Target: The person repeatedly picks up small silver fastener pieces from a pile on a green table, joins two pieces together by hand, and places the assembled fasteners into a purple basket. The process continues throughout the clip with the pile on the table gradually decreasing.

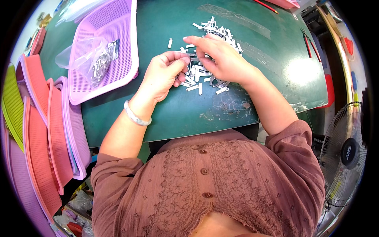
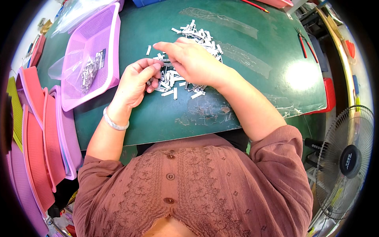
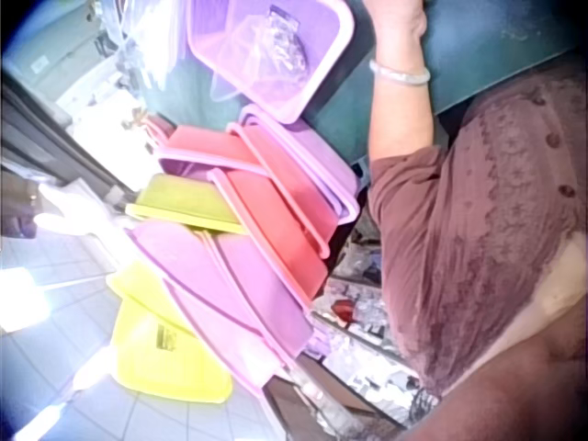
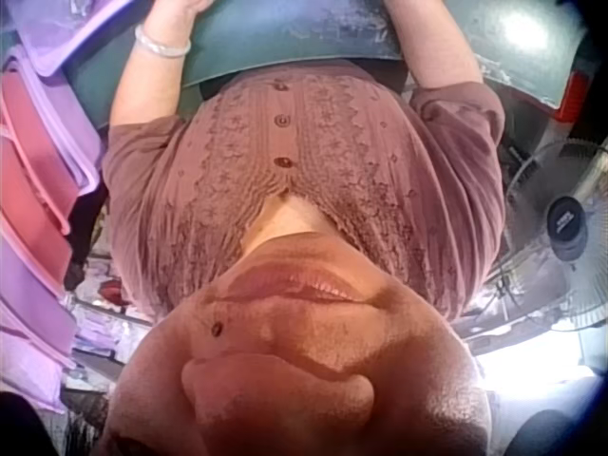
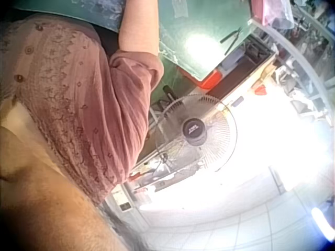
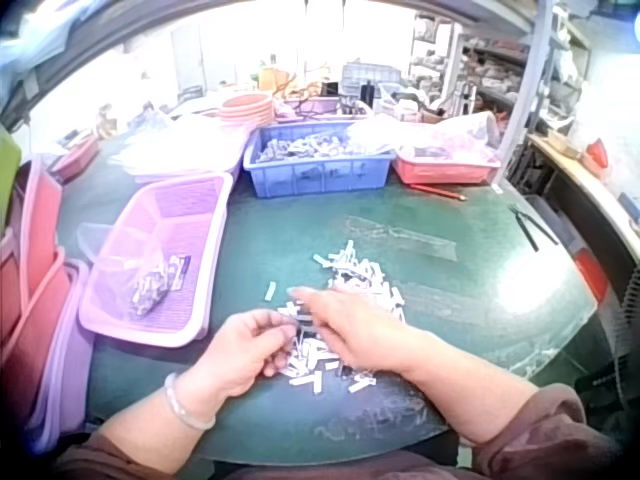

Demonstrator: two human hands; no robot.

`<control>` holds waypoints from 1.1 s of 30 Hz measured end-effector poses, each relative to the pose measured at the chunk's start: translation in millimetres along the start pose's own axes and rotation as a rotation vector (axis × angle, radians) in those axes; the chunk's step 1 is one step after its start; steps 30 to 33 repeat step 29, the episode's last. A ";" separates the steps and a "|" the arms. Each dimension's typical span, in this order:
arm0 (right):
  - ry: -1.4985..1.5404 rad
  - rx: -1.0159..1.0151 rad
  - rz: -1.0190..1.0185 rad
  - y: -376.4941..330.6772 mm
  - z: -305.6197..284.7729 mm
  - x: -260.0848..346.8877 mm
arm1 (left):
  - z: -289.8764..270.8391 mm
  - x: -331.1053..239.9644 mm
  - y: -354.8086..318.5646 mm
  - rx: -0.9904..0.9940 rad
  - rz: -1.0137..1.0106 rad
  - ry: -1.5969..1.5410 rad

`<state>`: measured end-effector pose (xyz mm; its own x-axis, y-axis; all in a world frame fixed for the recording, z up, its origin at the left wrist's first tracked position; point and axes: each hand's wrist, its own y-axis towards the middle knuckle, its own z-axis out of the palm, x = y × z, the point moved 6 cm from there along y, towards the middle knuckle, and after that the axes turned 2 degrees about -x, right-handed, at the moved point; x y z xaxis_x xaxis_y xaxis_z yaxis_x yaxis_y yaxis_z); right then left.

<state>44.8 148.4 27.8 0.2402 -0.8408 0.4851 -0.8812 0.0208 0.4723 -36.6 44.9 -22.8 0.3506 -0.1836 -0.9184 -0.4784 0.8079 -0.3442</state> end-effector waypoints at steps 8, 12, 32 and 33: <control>0.056 -0.194 -0.082 0.0 -10.3 8.7 | -2.3 -1.8 0.3 -0.023 0.103 -0.033; 0.475 -0.149 0.185 -6.7 -6.4 -14.3 | -3.6 -7.4 -0.8 -0.044 0.157 -0.081; 0.783 -0.171 0.403 -9.9 3.3 -24.7 | -0.8 -7.5 -2.3 -0.017 0.200 -0.021; 0.783 -0.171 0.403 -9.9 3.3 -24.7 | -0.8 -7.5 -2.3 -0.017 0.200 -0.021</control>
